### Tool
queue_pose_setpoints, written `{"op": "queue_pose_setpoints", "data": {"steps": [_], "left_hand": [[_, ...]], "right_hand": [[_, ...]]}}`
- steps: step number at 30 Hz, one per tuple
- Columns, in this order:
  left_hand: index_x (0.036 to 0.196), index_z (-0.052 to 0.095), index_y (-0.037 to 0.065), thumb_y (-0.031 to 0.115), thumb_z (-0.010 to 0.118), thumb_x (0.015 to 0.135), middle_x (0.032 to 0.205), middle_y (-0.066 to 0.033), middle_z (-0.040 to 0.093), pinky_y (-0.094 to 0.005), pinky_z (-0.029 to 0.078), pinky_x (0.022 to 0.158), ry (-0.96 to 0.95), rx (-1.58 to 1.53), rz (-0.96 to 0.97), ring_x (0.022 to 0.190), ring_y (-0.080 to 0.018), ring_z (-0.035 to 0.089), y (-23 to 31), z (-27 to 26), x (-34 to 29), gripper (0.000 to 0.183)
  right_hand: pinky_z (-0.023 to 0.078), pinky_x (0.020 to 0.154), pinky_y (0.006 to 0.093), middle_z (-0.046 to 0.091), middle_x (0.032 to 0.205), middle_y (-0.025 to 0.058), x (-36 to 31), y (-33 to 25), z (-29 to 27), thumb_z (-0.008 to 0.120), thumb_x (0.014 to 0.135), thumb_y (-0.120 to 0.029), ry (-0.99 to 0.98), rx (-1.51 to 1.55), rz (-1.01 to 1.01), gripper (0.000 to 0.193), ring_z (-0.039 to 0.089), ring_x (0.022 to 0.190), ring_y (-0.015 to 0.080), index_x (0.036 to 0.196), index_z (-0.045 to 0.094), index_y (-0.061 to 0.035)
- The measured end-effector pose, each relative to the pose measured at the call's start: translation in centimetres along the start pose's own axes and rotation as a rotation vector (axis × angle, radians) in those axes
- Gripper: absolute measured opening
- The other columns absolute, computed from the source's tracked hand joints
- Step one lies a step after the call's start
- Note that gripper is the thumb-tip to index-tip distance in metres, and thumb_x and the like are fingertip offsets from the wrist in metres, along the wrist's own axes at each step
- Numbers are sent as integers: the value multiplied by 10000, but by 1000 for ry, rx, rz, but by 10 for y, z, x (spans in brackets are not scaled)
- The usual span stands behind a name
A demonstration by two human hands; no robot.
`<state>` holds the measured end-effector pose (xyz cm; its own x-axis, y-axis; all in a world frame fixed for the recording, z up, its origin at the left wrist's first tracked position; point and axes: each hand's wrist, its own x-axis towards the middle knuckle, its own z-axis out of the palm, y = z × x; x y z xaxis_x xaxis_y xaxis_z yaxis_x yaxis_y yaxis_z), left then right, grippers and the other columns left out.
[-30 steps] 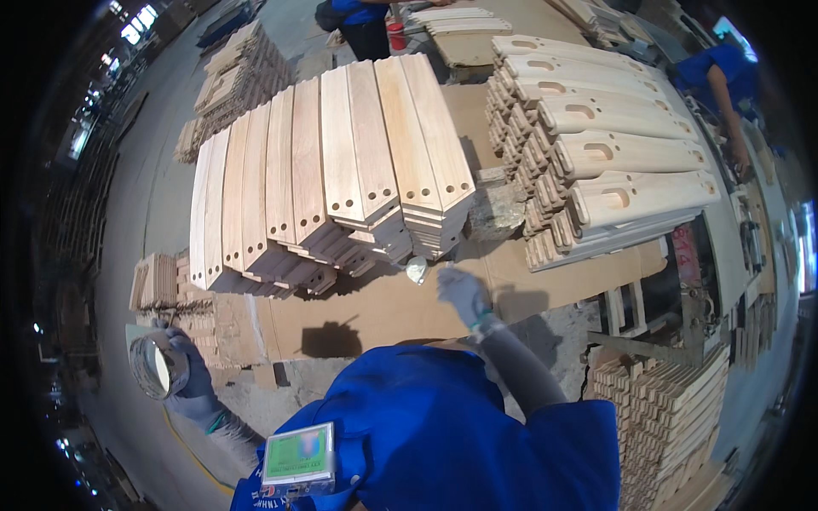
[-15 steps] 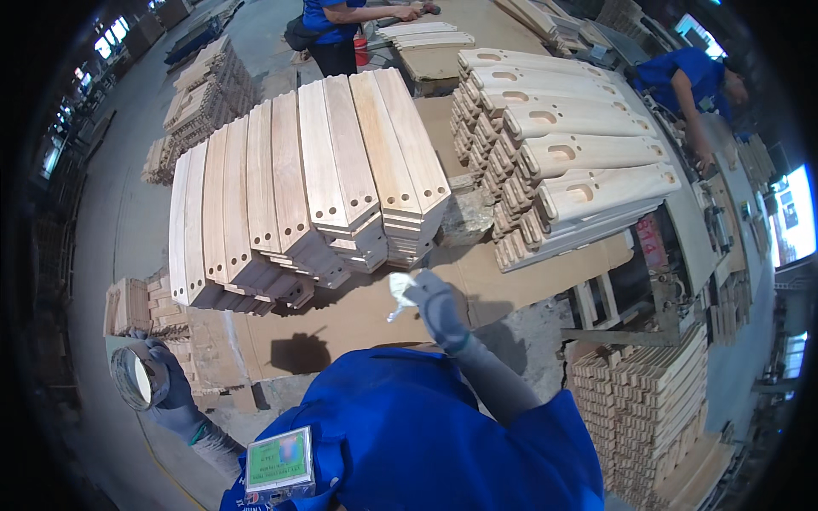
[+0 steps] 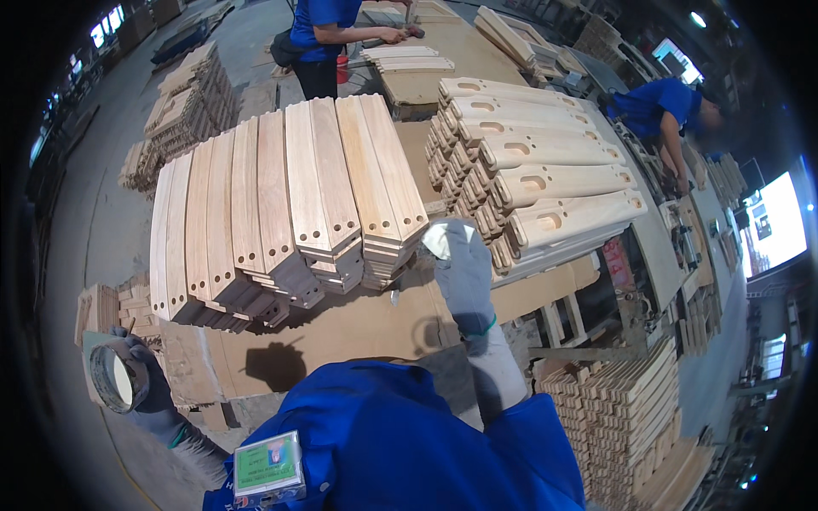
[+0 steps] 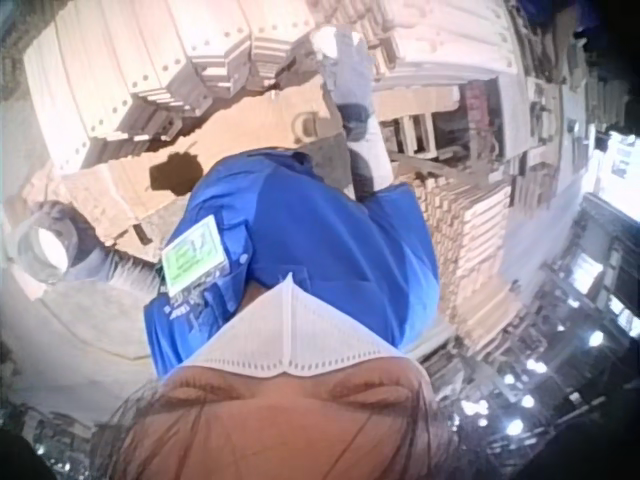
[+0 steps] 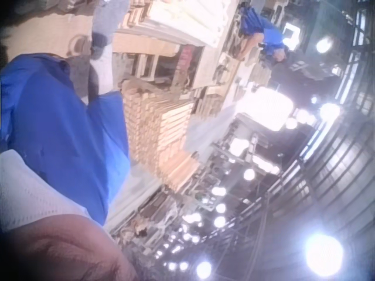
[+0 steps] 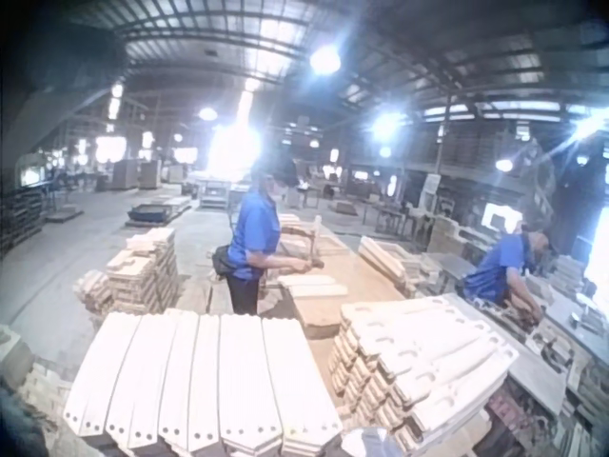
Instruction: The person applies a white liquid to the edges and holes of stacked wooden pieces using a brush and a small container. They repeatedly dip the brush into the container and apply the liquid to multiple pieces in a factory setting.
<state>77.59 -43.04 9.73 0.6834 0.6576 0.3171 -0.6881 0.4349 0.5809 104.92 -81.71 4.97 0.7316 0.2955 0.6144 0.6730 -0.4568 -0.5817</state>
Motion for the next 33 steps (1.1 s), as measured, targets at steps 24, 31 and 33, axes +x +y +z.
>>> {"op": "queue_pose_setpoints", "data": {"steps": [24, 31, 33], "left_hand": [[1411, 225, -56, 301, 436, 988, 1333, -249, 347, -439, 373, 1057, 126, -240, -16, 1213, -358, 389, 20, -40, -15, 592], [1413, 243, -35, 304, 437, 985, 1355, -245, 343, -447, 376, 1060, 75, -47, 11, 1238, -368, 374, 19, -35, -13, 580], [1407, 257, -34, 299, 437, 985, 1354, -245, 346, -445, 382, 1055, 85, -109, 6, 1240, -374, 373, 19, -41, -13, 567]], "right_hand": [[436, 519, 179, 665, 770, 18, 31, -4, -4, 681, 843, -105, -103, 463, 662, 264, 552, 596, 30, 1081, 681, 9], [478, 649, 201, 688, 858, 34, 28, 4, -6, 696, 835, -111, -99, 442, 675, 256, 593, 752, 57, 1058, 689, 15], [483, 662, 208, 689, 869, 36, 27, 3, -6, 699, 835, -114, -89, 395, 660, 256, 596, 757, 61, 1055, 689, 16]]}}
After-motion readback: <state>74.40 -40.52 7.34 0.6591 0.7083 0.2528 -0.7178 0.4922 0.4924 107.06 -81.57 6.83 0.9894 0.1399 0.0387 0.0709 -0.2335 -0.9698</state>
